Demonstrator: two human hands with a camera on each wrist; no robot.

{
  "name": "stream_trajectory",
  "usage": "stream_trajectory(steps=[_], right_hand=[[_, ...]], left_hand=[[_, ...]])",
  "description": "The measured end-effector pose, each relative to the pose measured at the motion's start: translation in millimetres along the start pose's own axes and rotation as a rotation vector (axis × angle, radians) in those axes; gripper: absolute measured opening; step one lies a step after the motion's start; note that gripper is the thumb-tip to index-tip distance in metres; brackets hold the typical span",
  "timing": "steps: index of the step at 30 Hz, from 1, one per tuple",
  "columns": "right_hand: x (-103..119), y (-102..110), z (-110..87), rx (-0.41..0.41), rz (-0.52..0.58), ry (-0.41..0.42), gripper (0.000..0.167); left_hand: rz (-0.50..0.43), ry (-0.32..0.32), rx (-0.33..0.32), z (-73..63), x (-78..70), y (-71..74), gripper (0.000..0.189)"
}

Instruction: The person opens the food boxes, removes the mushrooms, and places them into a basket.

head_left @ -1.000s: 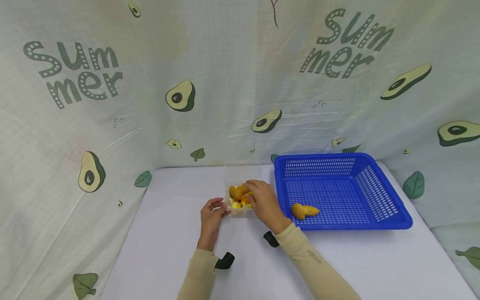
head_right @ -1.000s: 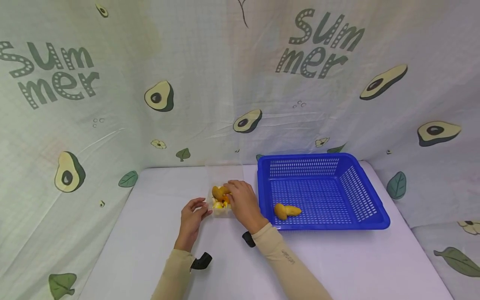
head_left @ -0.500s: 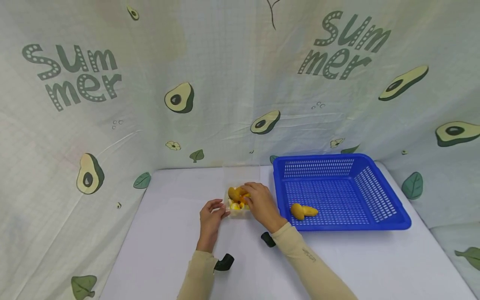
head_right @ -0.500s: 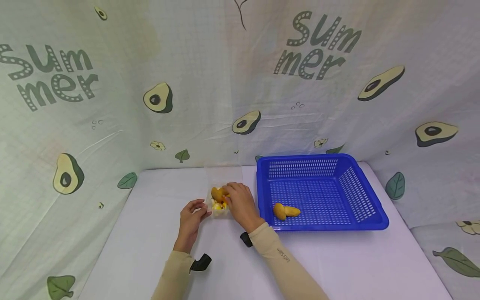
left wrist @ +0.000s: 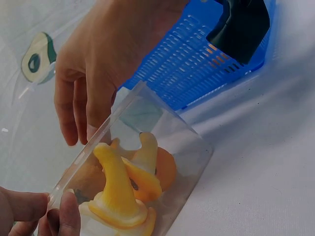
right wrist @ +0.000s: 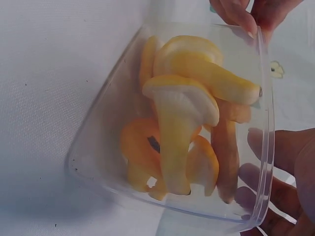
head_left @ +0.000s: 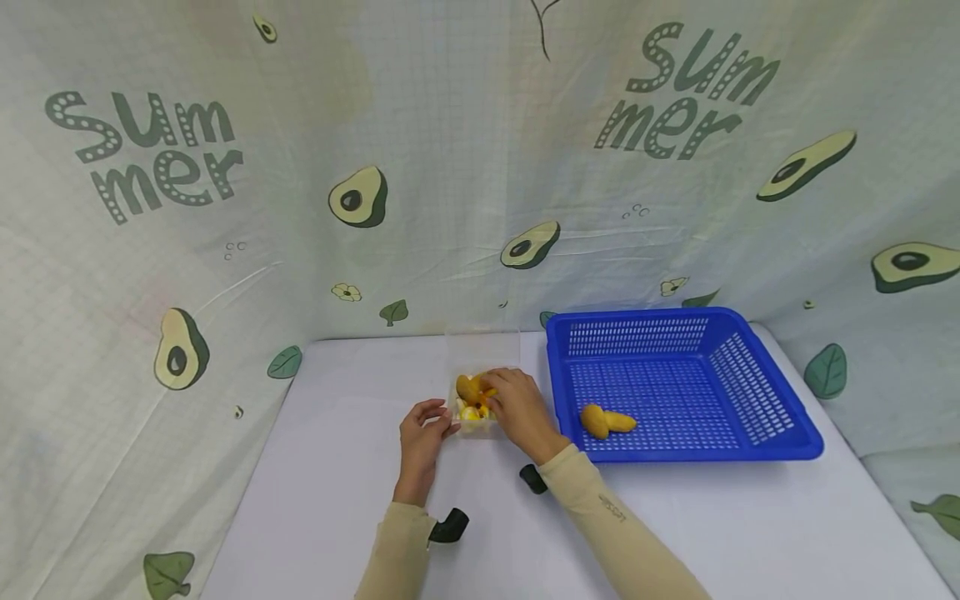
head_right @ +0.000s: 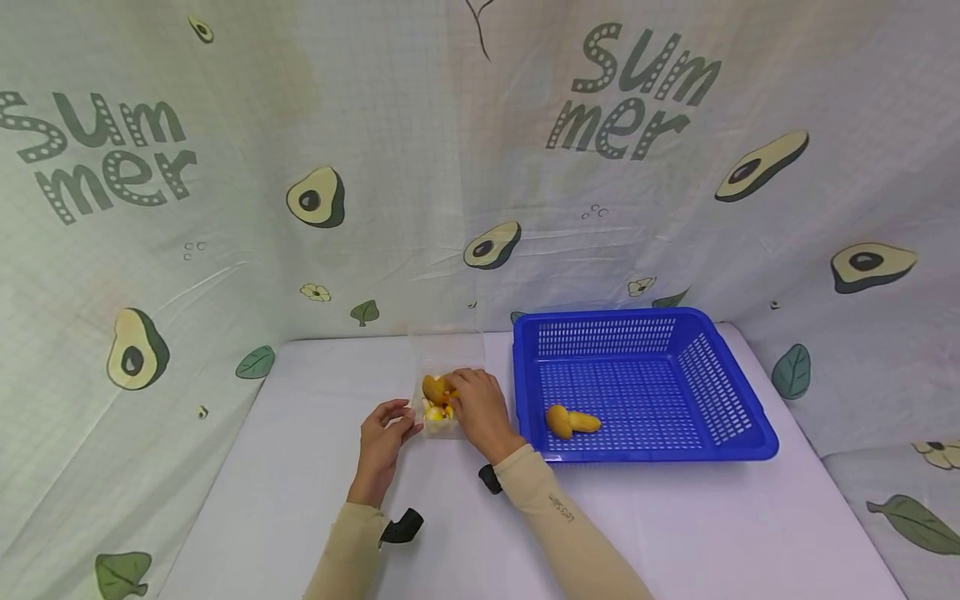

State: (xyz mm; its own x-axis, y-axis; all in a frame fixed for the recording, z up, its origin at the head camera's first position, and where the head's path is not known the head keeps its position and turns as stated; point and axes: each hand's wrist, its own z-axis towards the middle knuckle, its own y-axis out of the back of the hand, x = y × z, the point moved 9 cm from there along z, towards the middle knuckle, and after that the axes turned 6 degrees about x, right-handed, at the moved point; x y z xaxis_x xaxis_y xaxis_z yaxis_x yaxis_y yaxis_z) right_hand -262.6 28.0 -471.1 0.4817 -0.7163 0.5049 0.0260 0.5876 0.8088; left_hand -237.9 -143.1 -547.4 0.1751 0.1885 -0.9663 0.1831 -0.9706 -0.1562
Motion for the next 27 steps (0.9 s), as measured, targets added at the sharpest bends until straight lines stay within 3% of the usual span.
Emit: stream_trajectory(steps=[14, 21, 27], right_hand=[[-3.0, -4.1, 0.9, -0.025, -0.041, -0.036, 0.033], [-2.3, -2.6, 1.6, -0.082, -0.065, -0.023, 0.034], [-2.4, -6.6, 3.8, -0.082, -0.060, -0.018, 0.037]], left_hand=[[0.007, -0.008, -0.008, -0.1, -0.8, 0.6, 0.031], [0.002, -0.015, 0.002, -1.7, -4.4, -1.3, 0.033], [0.001, -0.015, -0.001, -1.2, -2.8, 0.2, 0.032]])
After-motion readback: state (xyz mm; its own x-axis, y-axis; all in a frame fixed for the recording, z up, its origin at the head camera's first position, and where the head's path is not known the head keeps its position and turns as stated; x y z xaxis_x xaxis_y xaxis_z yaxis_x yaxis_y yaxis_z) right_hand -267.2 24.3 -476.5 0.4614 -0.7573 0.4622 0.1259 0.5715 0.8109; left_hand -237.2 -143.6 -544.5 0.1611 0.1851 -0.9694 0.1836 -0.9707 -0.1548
